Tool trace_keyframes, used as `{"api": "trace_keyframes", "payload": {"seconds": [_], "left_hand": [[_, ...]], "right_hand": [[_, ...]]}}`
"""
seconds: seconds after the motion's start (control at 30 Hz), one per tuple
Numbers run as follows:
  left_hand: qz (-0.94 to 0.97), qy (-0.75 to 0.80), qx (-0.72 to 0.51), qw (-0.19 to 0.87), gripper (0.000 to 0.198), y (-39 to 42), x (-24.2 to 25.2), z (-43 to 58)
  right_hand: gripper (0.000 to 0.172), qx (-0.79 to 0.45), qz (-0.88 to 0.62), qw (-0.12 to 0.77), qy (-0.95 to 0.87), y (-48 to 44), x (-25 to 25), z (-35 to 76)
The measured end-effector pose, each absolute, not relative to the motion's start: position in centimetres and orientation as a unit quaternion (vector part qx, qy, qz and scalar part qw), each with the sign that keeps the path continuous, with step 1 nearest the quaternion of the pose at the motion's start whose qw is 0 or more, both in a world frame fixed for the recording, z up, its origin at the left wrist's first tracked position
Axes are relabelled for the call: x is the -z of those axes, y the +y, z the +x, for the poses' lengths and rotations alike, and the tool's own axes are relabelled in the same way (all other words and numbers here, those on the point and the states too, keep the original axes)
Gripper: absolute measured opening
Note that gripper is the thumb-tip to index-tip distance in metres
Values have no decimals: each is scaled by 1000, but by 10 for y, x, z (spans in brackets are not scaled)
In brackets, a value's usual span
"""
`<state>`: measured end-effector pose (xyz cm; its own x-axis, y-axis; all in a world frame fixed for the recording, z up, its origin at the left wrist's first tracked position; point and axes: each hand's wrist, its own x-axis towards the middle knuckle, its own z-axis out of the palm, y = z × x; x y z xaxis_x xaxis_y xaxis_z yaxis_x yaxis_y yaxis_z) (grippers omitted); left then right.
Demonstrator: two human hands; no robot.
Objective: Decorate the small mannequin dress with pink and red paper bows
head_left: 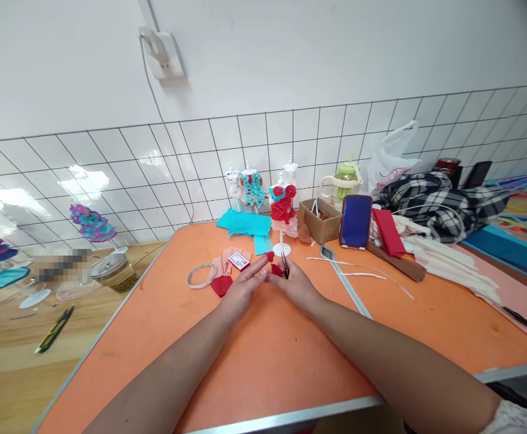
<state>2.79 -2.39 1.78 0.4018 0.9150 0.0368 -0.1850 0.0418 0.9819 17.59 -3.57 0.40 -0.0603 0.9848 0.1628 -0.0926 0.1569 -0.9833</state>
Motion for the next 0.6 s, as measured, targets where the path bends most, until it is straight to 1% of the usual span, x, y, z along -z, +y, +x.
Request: {"api": "trace_keyframes", "payload": {"seconds": [0.1,0.17,0.23,0.33,0.4,0.47,0.53,0.6], "left_hand": [[593,357,-429,580,47,-21,-18,26],[633,390,-429,513,48,-18,-19,22],[660,439,-440,421,49,-15,-22,17],[743,452,-435,232,43,-14,-31,7],[836,397,-369,84,35,-17,-39,1],[887,354,-294,-38,30,-21,-47,-3],[901,337,-250,-106,24,-24,-52,-4],[906,331,-231,-128,19,-26,-53,-2]], "right_hand": [[36,-551,-372,557,-498,-34,-6,179],[33,-565,-364,553,-492,-32,-7,183],[31,-551,-385,537,-510,-31,-8,186],[26,-517,-420,478,-573,-32,-9,187],[23,-504,-426,438,-611,-35,-9,187],[21,-497,-420,415,-636,-38,-9,186],[20,-495,-417,399,-649,-40,-8,185],[17,-490,-427,381,-657,-41,-8,184]]}}
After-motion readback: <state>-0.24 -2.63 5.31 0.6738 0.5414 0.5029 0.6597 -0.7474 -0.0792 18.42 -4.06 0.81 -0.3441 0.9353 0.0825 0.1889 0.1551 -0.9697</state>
